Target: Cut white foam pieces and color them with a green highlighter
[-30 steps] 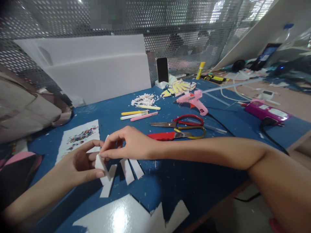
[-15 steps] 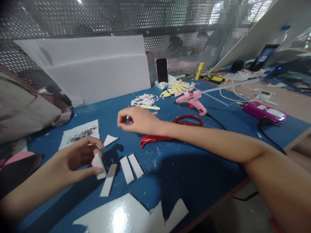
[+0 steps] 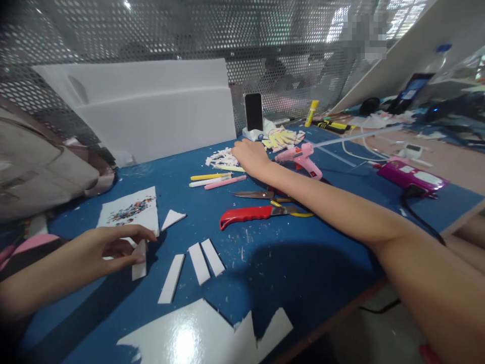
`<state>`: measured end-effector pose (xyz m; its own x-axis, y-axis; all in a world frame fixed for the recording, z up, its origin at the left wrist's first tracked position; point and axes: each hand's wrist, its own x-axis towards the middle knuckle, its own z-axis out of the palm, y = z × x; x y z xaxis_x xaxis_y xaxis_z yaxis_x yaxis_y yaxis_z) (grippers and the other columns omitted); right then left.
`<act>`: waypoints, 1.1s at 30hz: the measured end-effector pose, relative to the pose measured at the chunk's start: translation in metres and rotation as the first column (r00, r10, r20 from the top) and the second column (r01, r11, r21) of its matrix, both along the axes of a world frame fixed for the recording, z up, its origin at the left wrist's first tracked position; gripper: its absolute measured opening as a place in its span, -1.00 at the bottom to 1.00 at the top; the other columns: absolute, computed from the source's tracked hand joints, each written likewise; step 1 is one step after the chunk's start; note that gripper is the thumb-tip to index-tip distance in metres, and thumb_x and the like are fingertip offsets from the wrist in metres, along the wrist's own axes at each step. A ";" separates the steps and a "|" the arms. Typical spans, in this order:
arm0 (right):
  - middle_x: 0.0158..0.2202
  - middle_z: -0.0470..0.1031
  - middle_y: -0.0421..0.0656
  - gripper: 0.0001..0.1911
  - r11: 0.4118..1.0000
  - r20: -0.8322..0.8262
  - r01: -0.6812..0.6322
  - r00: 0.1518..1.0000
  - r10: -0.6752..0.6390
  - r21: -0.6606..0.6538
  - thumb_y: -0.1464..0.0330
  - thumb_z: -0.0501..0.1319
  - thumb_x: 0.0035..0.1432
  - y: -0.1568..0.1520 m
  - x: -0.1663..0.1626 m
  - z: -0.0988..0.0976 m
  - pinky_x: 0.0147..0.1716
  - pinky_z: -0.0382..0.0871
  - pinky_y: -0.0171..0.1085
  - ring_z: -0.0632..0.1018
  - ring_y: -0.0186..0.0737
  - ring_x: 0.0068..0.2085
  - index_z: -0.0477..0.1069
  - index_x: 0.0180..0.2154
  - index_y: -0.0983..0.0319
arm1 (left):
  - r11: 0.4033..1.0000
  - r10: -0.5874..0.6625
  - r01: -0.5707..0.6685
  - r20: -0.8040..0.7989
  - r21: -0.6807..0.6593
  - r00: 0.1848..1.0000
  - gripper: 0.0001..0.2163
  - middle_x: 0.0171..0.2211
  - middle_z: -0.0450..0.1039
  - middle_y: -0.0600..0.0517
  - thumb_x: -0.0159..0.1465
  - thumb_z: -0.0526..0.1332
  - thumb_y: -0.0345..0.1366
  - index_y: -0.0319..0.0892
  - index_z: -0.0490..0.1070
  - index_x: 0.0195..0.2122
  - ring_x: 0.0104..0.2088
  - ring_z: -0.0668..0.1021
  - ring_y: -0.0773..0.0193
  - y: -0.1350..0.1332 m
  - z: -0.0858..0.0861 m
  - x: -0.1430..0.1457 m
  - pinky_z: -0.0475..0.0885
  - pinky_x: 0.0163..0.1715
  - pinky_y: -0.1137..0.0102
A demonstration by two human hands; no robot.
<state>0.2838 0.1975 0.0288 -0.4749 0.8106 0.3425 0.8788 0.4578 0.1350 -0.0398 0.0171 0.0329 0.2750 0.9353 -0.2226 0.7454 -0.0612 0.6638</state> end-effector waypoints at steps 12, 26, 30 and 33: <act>-0.26 0.58 -0.15 -0.73 0.985 -0.108 -0.170 0.980 0.169 0.002 0.24 0.10 0.34 -0.045 -0.026 0.023 -0.44 -0.01 -0.27 0.49 -0.20 -0.27 0.54 -0.22 0.19 | 0.978 -0.143 0.170 -0.201 0.122 0.969 -0.75 -0.09 0.55 0.04 0.18 0.21 -0.01 0.11 0.55 -0.17 -0.09 0.56 0.05 -0.010 0.017 0.017 0.46 -0.08 0.22; -0.30 0.54 -0.22 -0.91 0.513 -0.429 -0.723 0.689 0.584 -0.463 0.40 0.20 0.24 -0.123 -0.061 0.013 -0.38 0.16 -0.35 0.47 -0.31 -0.25 0.48 -0.29 0.23 | 0.937 -0.139 0.229 -0.320 0.264 0.937 -0.63 0.10 0.29 -0.06 0.06 0.36 -0.10 -0.03 0.35 -0.13 0.08 0.38 -0.06 -0.038 -0.006 0.044 0.34 0.02 0.00; -0.27 0.51 -0.21 -0.93 0.562 -0.399 -0.689 0.724 0.563 -0.458 0.37 0.24 0.22 -0.133 -0.066 0.002 -0.43 0.10 -0.35 0.42 -0.27 -0.19 0.45 -0.32 0.23 | 0.935 -0.157 0.248 -0.331 0.252 0.930 -0.56 -0.02 0.39 -0.02 0.05 0.36 -0.13 -0.02 0.33 -0.05 -0.01 0.45 0.01 -0.021 0.001 0.023 0.33 0.00 0.06; -0.27 0.49 -0.20 -0.91 0.606 -0.373 -0.659 0.752 0.544 -0.445 0.33 0.26 0.21 -0.136 -0.066 -0.002 -0.47 0.06 -0.34 0.39 -0.25 -0.20 0.45 -0.32 0.22 | 0.954 -0.238 0.282 -0.313 0.103 0.919 -0.57 -0.06 0.41 0.03 0.05 0.35 -0.22 0.02 0.34 -0.04 -0.07 0.47 0.10 -0.011 0.001 0.006 0.35 -0.06 0.16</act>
